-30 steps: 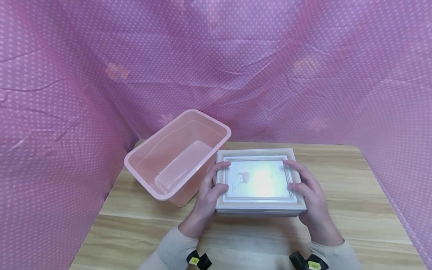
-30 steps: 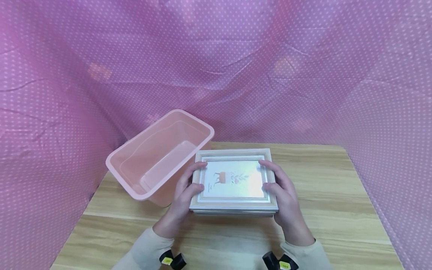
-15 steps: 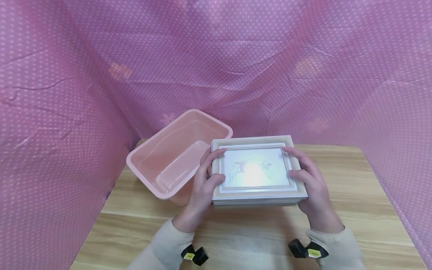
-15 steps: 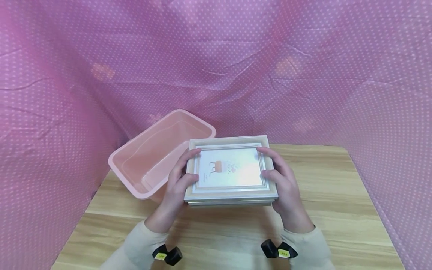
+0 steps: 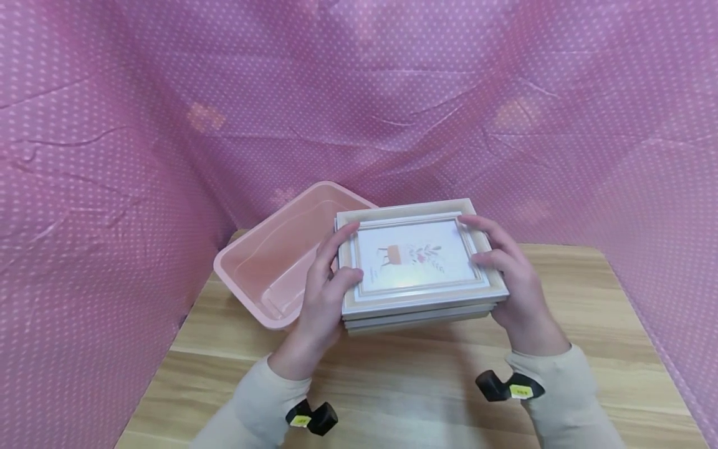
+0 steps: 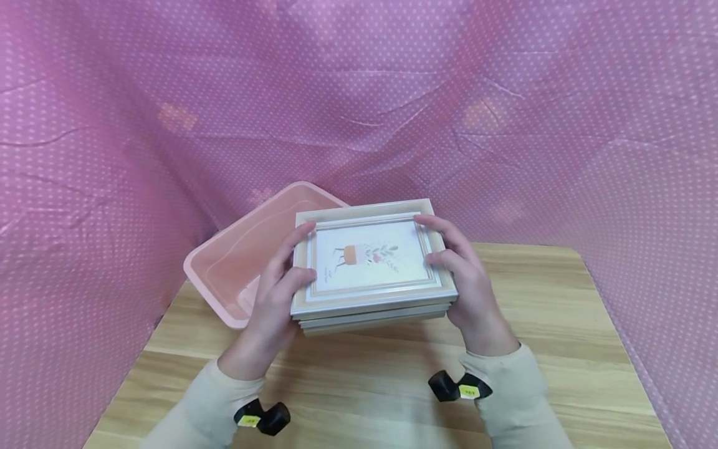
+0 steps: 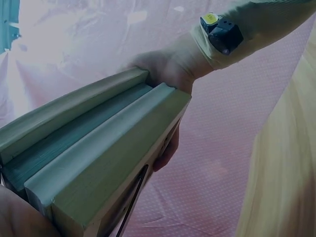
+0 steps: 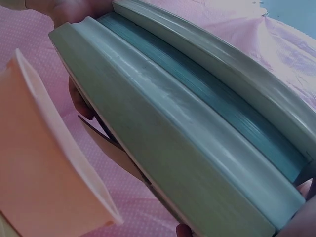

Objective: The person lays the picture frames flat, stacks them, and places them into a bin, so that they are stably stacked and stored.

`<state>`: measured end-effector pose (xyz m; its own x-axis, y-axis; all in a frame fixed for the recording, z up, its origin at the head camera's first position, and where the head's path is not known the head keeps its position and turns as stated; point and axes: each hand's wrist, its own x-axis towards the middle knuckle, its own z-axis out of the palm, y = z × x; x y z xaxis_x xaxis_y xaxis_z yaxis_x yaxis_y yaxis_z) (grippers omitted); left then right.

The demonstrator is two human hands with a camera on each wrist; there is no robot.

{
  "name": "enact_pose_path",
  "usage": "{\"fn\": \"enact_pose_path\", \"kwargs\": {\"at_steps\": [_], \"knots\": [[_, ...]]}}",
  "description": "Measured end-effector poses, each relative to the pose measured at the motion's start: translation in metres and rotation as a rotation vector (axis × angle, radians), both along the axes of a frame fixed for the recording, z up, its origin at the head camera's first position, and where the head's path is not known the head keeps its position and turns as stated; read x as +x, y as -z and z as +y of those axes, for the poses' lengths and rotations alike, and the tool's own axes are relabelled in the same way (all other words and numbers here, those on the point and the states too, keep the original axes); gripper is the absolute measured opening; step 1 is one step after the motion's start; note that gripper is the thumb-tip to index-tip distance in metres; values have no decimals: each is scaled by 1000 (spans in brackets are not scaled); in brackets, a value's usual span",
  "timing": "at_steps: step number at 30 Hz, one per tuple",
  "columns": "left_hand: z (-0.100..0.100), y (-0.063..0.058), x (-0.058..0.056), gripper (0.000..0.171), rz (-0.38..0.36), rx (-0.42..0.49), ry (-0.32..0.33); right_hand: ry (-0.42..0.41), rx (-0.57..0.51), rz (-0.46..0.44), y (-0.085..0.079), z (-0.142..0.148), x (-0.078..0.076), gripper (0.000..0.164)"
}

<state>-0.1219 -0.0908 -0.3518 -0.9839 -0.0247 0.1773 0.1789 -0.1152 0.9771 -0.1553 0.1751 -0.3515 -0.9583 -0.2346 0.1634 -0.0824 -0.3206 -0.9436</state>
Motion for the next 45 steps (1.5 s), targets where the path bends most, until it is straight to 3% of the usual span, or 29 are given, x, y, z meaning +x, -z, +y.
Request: {"fn": "enact_pose_path", "kwargs": {"at_steps": [12, 21, 31, 45], "knots": [[-12, -28, 3, 74, 10, 77, 3, -76, 19, -7, -26, -13, -19, 62], [-22, -40, 4, 71, 10, 170, 72, -84, 38, -52, -40, -28, -35, 61], [-35, -46, 3, 72, 38, 95, -42, -126, 49, -60, -41, -43, -51, 60], [-59, -40, -1, 75, 42, 165, -98, -200, 6, -30, -33, -78, -80, 57]]}}
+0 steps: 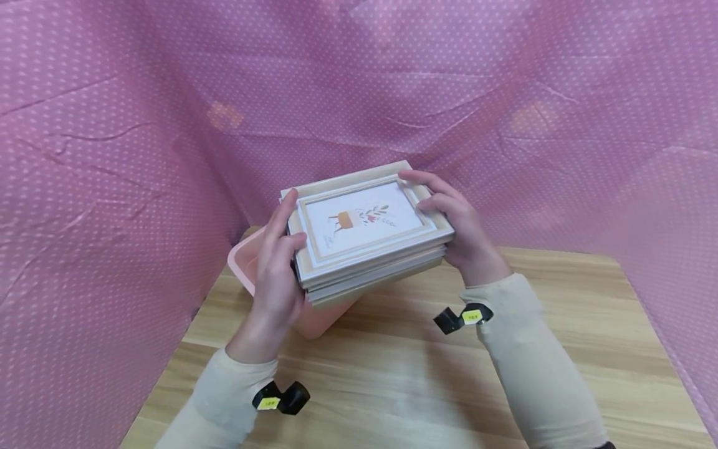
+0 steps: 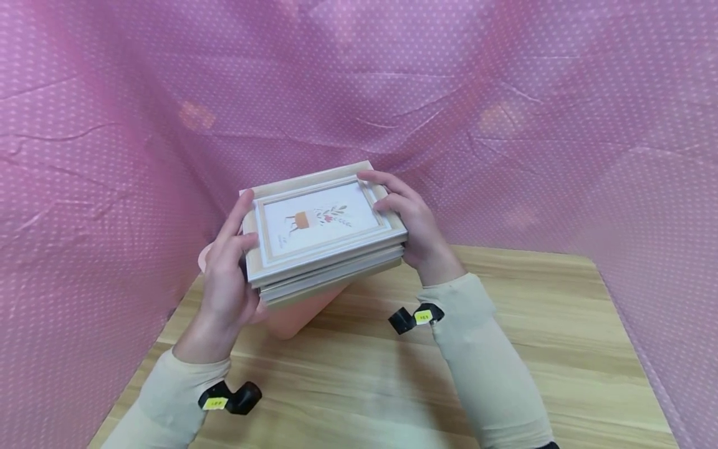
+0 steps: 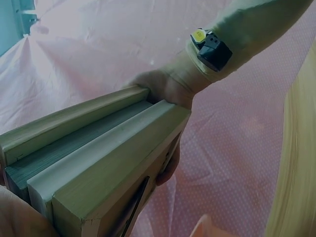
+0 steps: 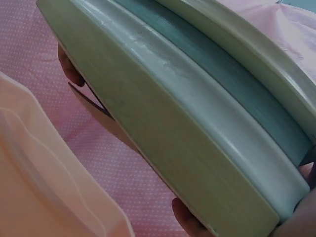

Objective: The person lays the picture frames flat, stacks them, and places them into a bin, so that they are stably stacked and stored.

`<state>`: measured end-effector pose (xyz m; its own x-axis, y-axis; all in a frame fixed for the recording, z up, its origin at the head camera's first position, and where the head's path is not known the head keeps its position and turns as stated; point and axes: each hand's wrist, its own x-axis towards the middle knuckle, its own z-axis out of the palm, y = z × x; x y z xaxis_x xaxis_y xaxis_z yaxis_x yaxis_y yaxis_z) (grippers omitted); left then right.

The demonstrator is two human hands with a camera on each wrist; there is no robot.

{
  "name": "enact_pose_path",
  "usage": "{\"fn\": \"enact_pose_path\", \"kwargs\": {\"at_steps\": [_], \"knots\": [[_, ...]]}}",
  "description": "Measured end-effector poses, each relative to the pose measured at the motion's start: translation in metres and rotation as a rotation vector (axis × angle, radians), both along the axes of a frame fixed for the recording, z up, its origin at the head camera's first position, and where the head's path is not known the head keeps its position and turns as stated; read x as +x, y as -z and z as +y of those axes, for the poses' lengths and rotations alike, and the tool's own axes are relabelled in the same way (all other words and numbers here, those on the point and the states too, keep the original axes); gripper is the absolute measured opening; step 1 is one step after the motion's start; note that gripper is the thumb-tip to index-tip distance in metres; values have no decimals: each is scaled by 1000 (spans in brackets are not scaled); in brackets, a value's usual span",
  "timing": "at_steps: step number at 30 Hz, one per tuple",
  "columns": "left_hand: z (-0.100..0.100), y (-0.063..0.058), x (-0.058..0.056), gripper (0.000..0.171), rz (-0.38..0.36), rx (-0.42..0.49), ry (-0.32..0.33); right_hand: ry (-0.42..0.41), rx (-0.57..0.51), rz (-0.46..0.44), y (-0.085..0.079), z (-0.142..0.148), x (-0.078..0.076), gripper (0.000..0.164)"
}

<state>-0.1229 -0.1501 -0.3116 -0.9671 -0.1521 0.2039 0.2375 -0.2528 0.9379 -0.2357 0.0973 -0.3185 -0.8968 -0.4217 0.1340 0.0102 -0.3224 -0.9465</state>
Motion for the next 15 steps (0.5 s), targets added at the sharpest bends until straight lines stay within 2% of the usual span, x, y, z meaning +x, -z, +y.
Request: {"fn": "enact_pose_path", "kwargs": {"at_steps": [15], "knots": [[-28, 16, -4, 77, 14, 6, -151, -69, 35, 0, 13, -45, -28, 66]]}}
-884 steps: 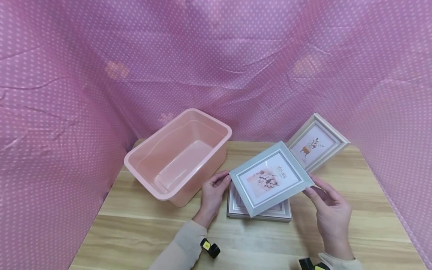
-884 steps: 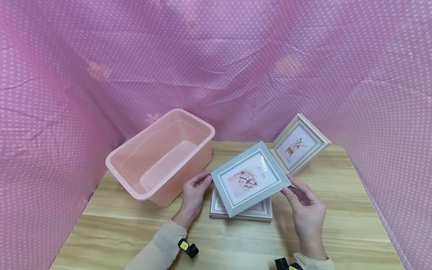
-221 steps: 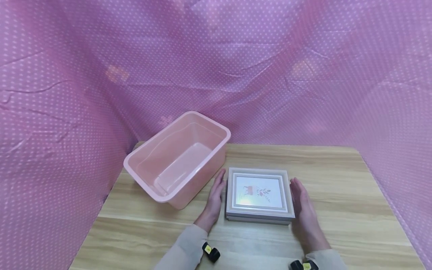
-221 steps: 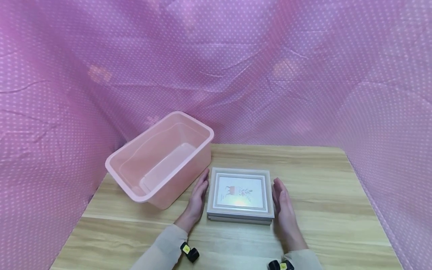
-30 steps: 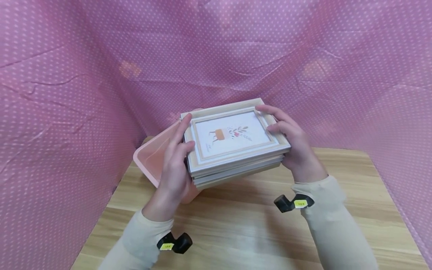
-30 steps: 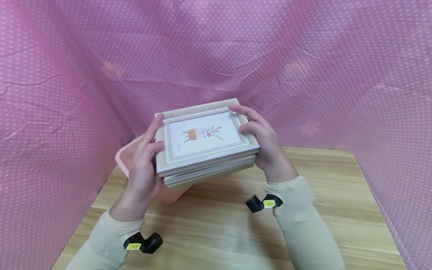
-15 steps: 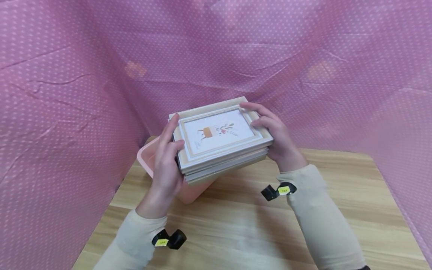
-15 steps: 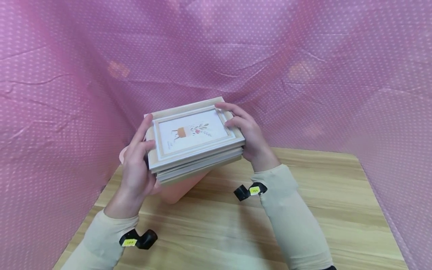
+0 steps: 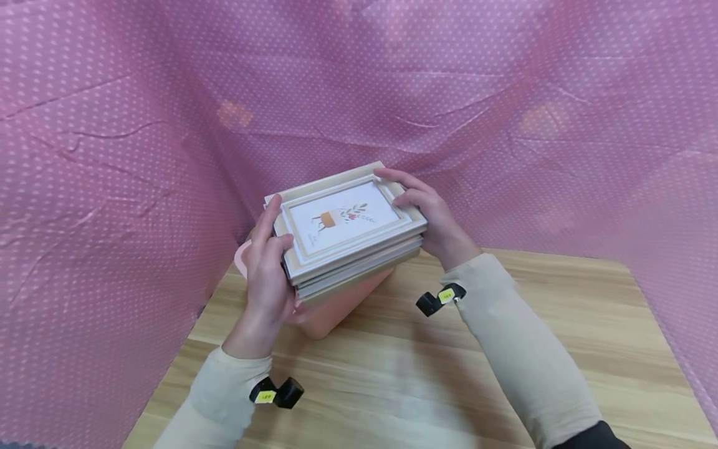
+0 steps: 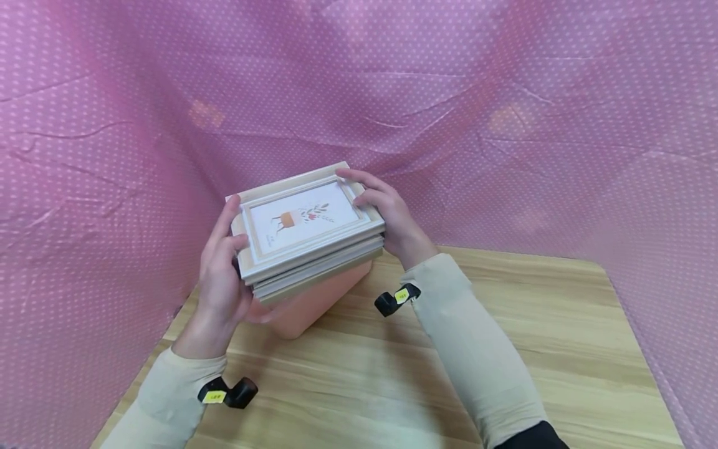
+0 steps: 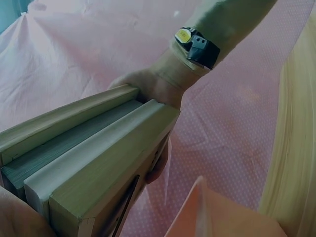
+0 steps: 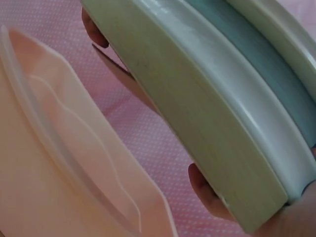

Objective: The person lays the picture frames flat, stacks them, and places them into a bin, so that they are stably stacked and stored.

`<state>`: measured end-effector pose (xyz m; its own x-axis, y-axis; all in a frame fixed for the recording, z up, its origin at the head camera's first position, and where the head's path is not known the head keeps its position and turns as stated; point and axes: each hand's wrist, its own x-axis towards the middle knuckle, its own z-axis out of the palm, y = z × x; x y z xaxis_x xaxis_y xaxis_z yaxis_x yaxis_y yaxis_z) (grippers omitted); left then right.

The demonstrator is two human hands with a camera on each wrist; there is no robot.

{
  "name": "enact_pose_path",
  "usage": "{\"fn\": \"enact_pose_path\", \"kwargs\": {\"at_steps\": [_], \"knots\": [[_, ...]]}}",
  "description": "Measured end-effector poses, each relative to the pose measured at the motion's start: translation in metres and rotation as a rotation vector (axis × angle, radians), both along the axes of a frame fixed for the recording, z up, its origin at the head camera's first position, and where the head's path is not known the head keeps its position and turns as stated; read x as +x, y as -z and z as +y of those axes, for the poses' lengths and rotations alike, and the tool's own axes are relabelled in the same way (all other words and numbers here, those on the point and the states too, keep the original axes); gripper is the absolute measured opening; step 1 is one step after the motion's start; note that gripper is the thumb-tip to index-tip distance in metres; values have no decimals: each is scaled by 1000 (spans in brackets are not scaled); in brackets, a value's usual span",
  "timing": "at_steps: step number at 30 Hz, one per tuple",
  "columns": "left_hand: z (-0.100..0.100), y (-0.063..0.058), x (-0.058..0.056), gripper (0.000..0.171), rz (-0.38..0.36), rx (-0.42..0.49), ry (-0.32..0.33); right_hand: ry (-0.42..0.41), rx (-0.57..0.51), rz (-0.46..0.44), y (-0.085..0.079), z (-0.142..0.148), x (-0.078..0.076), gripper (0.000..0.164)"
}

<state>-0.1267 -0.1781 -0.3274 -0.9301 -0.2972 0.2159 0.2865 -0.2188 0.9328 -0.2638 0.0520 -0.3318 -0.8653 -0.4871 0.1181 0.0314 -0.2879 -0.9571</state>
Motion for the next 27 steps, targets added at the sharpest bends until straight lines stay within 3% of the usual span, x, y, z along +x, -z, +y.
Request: {"fn": "enact_pose_path", "kwargs": {"at_steps": [8, 14, 23, 27], "knots": [[-11, 7, -6, 74, -9, -78, -117, -36, 0, -4, 8, -18, -19, 67], [-19, 15, -11, 74, -48, -112, -152, -53, 35, -14, 15, -28, -31, 70], [-26, 31, -18, 74, -33, -19, -220, -127, 72, -12, 23, -48, -48, 68], [-28, 37, -21, 69, -65, -8, -244, -136, 80, -17, 27, -54, -53, 67]]}}
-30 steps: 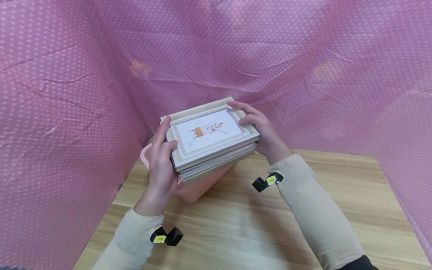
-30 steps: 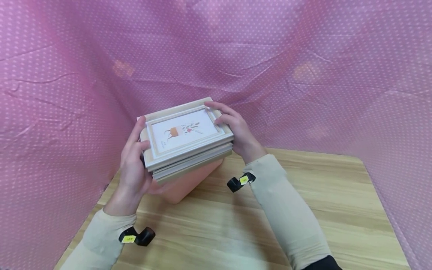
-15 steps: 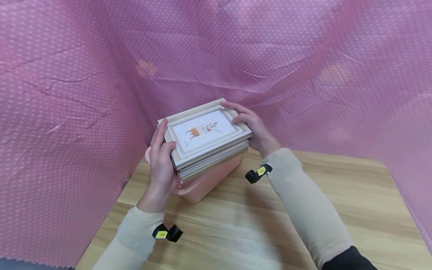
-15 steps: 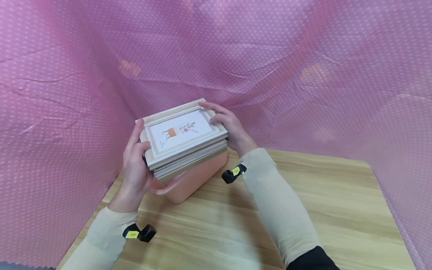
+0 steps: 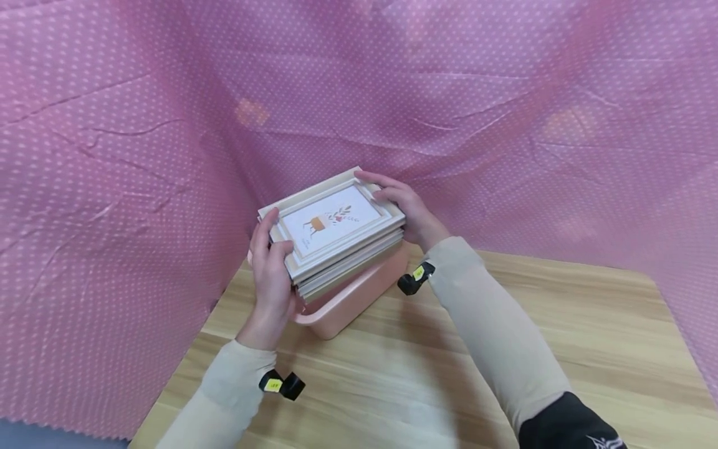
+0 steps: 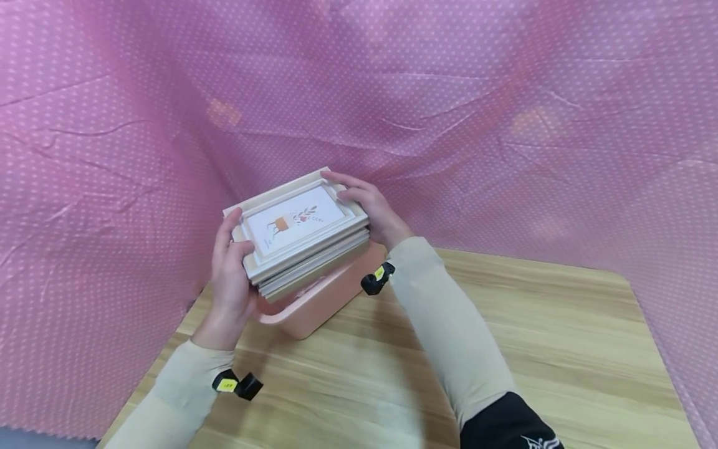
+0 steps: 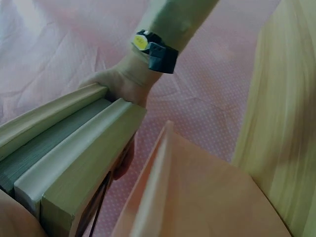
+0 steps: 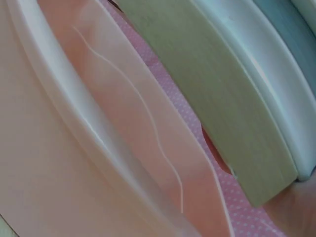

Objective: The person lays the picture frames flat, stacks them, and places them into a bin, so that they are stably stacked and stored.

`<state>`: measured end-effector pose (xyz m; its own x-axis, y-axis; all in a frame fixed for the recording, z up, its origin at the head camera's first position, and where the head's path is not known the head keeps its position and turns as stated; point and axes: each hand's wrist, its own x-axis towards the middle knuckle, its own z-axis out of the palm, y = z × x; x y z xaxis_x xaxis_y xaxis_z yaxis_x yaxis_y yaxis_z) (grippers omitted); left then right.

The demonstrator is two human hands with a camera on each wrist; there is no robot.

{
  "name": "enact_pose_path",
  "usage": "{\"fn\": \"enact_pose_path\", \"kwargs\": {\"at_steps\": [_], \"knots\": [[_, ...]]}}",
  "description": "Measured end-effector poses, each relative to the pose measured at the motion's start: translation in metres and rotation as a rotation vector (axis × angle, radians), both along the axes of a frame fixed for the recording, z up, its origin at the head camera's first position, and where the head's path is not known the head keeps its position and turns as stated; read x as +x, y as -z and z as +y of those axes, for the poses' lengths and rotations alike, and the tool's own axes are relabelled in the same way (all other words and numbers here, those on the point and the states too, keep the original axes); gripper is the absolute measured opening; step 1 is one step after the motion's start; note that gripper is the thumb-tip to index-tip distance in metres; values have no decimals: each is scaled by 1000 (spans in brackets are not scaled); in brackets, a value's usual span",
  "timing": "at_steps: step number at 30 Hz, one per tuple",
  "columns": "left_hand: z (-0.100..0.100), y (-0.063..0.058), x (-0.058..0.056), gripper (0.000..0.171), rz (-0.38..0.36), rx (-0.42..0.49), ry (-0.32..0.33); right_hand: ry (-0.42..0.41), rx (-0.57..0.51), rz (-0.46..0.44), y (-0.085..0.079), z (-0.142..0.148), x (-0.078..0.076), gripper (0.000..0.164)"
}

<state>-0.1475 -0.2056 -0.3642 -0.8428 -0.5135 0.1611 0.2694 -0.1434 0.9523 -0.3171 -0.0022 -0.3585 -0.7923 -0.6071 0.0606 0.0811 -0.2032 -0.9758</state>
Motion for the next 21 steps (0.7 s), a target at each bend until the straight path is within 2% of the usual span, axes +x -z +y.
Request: {"fn": "enact_pose_path", "kwargs": {"at_steps": [4, 16, 19, 21], "knots": [[-2, 7, -3, 64, -49, -16, -20, -5, 19, -1, 6, -6, -6, 66], [-10, 22, -11, 55, -116, -87, -85, -7, 89, -38, 26, -19, -22, 61], [-11, 27, -12, 56, -130, -85, -79, -11, 101, -44, 30, -21, -24, 60], [-11, 30, -14, 56, -136, -45, -59, -19, 107, -18, 33, -22, -26, 60]]}}
